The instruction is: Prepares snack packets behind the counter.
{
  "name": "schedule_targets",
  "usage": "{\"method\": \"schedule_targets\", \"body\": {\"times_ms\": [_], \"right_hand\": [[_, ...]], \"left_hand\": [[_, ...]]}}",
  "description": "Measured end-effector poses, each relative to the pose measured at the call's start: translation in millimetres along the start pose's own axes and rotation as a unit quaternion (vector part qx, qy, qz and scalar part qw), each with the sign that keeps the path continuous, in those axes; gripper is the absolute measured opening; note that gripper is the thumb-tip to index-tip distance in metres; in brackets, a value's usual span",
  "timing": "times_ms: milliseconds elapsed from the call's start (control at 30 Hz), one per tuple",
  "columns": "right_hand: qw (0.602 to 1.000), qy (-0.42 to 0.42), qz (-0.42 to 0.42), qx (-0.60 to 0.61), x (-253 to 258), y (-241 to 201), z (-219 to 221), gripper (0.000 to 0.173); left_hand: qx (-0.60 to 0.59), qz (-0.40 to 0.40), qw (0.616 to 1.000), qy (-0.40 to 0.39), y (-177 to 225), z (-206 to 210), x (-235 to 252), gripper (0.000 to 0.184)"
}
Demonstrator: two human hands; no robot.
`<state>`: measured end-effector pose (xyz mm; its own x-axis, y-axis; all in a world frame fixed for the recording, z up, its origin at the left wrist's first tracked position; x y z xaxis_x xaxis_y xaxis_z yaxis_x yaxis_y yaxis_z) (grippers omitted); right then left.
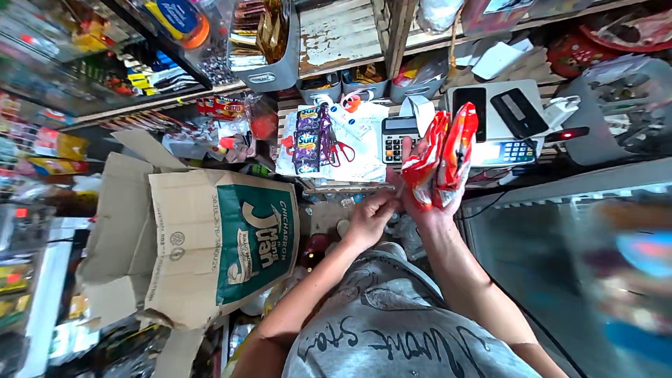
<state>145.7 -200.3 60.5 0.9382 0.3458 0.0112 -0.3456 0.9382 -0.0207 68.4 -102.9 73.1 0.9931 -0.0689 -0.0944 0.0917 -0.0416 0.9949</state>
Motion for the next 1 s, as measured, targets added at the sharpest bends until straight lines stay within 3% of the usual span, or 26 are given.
{"method": "schedule_targets", "body": {"times_ms": [167,333,433,500,567,633,800,833,933,967,1000], "right_hand": [[0.99,0.112,-0.033,-0.08,10,1,-21,0.059],[0.953,0.128,-0.051,-0.27,36,0,-20,0.037],[0.937,0.142,-0.028,-0.317,50,8,-42,0.039],[0.906,0.181,-0.031,-0.381,55,12,-60,0.043],[0.885,0.2,-0.059,-0.416,68,12,-78,0.07],[0.866,0.216,-0.076,-0.445,88,15,-94,0.081],[0.83,0.205,0.028,-0.518,134,58,-112,0.06],[0.802,0.205,0.053,-0.559,145,65,-116,0.06],[0.634,0.219,0.137,-0.729,161,67,-112,0.077],[0.587,0.204,0.128,-0.773,157,62,-101,0.077],[0.565,0.17,0.093,-0.802,148,56,-87,0.072]], "left_hand": [[-0.1,-0.141,0.984,-0.044,-22,12,-16,0.017],[-0.149,-0.192,0.965,-0.099,-31,12,-54,0.017],[-0.118,-0.194,0.971,-0.082,-25,-18,-70,0.018],[-0.085,-0.167,0.973,-0.135,-19,-25,-81,0.019],[-0.068,-0.116,0.971,-0.197,-14,-21,-93,0.02],[-0.06,-0.099,0.97,-0.213,-12,-22,-100,0.021],[-0.061,-0.128,0.982,-0.121,-23,-61,-97,0.02],[-0.046,-0.139,0.983,-0.108,-24,-68,-95,0.019],[0.066,-0.139,0.984,-0.091,-28,-86,-94,0.023],[0.131,-0.124,0.98,-0.087,-26,-91,-94,0.024],[0.197,-0.116,0.969,-0.091,-24,-93,-92,0.023]]}}
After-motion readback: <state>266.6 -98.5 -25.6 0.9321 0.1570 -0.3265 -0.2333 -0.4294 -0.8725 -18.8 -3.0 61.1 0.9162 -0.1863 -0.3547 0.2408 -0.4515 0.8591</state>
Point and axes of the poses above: each hand's wrist, its own x-axis towards the middle knuckle, its own z-axis out of the palm, y = z × x, the point moved 8 cm from there along x, towards the middle knuckle, and after that the axes turned 5 degrees about -y, right-handed, at the moved point
